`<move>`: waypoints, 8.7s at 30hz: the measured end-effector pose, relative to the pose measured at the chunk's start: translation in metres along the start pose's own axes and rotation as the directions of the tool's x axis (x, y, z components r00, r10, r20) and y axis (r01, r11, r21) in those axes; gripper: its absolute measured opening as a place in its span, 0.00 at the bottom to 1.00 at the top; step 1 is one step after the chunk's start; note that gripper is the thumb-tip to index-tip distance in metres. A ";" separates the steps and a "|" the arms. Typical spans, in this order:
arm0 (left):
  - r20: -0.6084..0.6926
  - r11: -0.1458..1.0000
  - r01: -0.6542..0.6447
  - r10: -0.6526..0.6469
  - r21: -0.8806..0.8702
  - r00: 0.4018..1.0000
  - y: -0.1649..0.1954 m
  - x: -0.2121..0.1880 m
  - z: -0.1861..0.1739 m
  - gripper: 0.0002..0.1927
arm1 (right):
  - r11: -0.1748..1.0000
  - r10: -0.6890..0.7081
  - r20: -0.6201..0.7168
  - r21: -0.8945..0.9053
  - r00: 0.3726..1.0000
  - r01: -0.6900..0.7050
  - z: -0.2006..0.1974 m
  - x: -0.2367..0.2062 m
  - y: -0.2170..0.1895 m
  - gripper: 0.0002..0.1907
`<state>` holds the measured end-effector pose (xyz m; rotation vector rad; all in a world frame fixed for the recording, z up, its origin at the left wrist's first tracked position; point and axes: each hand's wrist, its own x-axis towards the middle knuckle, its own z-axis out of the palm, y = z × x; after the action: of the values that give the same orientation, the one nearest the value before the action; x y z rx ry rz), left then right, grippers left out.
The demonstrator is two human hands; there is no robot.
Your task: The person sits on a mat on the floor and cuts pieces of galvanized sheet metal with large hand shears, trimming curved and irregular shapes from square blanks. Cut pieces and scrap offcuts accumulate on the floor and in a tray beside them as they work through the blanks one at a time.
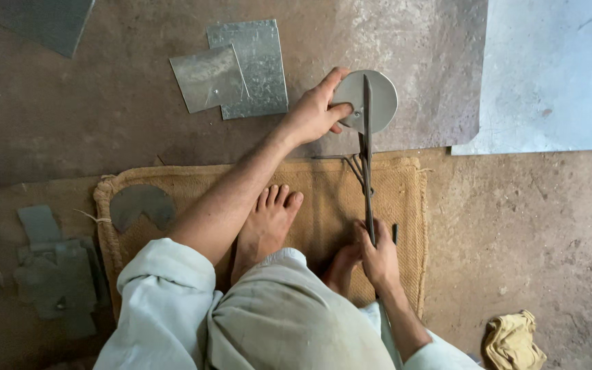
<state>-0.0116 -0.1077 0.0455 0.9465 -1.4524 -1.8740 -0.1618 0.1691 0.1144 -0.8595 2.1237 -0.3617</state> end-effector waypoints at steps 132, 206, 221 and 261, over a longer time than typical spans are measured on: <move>-0.636 0.884 0.416 -0.200 0.211 0.746 0.016 -0.189 -0.060 0.15 | 0.132 -0.780 0.525 -0.392 0.339 0.910 0.055 0.082 -0.156 0.13; -0.443 0.716 0.087 0.327 0.692 0.835 -0.011 -0.101 0.072 0.40 | 0.978 -0.154 -0.153 -0.164 0.976 0.129 0.013 -0.003 0.021 0.12; -0.469 0.721 0.107 0.323 0.685 0.822 -0.022 -0.097 0.079 0.37 | 0.999 -0.025 0.018 -0.037 1.000 0.026 -0.001 0.008 0.041 0.23; -0.149 0.624 0.016 0.161 0.781 0.976 -0.011 -0.082 0.026 0.48 | 0.890 -0.455 -0.127 -0.101 0.882 0.444 -0.001 -0.003 0.025 0.20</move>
<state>0.0150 -0.0254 0.0540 1.3850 -2.1775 -0.9721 -0.1723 0.1897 0.1037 -1.4133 2.0619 -0.6088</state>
